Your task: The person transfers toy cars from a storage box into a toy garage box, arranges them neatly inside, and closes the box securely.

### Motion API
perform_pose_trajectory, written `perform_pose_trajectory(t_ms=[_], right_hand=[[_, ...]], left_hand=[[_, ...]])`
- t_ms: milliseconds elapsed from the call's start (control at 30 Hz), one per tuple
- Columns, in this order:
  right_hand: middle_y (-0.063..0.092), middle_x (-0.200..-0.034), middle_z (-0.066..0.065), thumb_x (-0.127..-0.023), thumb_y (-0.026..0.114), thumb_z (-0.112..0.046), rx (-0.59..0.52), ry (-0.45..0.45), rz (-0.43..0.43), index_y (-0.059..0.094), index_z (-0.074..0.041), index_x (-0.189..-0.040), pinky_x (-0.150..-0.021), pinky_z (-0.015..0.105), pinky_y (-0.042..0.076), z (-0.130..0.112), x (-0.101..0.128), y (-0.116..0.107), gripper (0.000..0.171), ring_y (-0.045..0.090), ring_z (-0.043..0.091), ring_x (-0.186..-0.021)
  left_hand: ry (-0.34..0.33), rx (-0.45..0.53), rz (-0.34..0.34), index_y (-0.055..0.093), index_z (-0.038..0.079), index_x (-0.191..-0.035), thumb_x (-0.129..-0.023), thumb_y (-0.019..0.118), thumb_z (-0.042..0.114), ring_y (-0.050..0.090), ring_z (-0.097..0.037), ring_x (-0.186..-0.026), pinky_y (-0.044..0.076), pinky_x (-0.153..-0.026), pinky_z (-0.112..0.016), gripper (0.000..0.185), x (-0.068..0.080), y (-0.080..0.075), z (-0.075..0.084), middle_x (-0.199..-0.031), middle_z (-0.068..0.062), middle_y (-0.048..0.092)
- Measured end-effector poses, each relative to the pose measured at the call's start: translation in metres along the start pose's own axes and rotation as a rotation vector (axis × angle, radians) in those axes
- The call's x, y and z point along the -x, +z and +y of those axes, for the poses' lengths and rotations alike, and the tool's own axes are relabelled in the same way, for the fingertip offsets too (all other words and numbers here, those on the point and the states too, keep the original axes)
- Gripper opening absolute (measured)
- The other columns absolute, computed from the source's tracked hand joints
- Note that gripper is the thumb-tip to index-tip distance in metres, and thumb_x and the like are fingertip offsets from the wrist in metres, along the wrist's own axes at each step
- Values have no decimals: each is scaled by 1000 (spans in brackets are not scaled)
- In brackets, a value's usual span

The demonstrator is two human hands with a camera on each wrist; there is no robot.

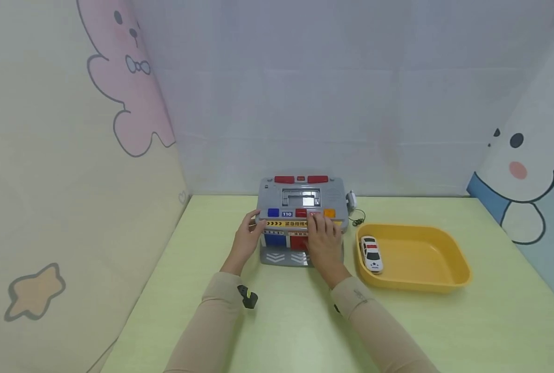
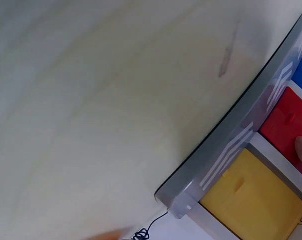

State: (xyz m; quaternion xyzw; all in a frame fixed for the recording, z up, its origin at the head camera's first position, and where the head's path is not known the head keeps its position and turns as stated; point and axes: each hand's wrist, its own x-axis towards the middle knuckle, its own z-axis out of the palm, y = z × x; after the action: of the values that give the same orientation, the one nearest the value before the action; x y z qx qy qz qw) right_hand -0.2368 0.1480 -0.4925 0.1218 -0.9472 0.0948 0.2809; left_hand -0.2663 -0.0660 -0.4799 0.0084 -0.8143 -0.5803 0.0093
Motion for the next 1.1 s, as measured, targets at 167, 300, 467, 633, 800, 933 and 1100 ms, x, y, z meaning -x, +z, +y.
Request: perform_pose_trajectory(t_ms=[167, 300, 467, 633, 800, 933, 1100], right_hand=[[39, -123, 15, -71, 88, -21, 3, -32, 84, 41, -4, -131, -84, 48, 35, 2, 2, 8, 79, 39, 35, -108], [40, -120, 15, -68, 90, -19, 7, -56, 146, 43, -2, -128, -79, 48, 35, 3, 4, 13, 78, 40, 36, -103], [41, -120, 16, -68, 90, -18, 26, -79, 192, 44, -2, -127, -77, 47, 35, 6, 4, 17, 76, 41, 35, -100], [40, -121, 16, -67, 90, -16, 15, -96, 206, 44, -1, -128, -79, 46, 36, 6, 3, 16, 77, 41, 35, -102], [38, -122, 17, -70, 88, -16, 16, -81, 166, 41, -1, -130, -82, 47, 35, 5, 3, 13, 77, 39, 36, -103], [36, -124, 17, -74, 86, -16, 14, -55, 112, 38, -2, -131, -84, 47, 34, 3, 1, 11, 75, 37, 36, -105], [35, -124, 16, -74, 86, -15, 0, -41, 97, 37, -3, -130, -85, 48, 34, 3, -1, 11, 75, 36, 36, -106]], left_hand=[[-7, -1, -2, 45, 24, -145, -100, 55, 38, 51, -29, -121, 47, -94, -47, 49, 1, 0, -1, -134, -12, 53], [-17, 6, -5, 45, 24, -145, -100, 56, 37, 51, -29, -121, 47, -94, -47, 48, 3, 1, -3, -135, -12, 53], [-17, 8, -2, 45, 24, -145, -100, 55, 38, 50, -30, -122, 47, -95, -49, 49, 3, 2, -4, -136, -13, 52], [-9, 11, -2, 45, 24, -145, -100, 55, 38, 50, -30, -122, 46, -95, -48, 48, 2, 2, -5, -135, -13, 52], [8, -4, -10, 46, 22, -144, -100, 56, 36, 51, -30, -121, 46, -95, -47, 48, 1, -1, -1, -133, -14, 53], [26, 9, -21, 47, 21, -144, -99, 58, 34, 52, -30, -119, 48, -93, -45, 48, -1, -4, 3, -132, -14, 54], [0, 36, -33, 49, 21, -142, -98, 61, 34, 53, -28, -119, 49, -92, -43, 48, -4, -7, 5, -130, -13, 54]])
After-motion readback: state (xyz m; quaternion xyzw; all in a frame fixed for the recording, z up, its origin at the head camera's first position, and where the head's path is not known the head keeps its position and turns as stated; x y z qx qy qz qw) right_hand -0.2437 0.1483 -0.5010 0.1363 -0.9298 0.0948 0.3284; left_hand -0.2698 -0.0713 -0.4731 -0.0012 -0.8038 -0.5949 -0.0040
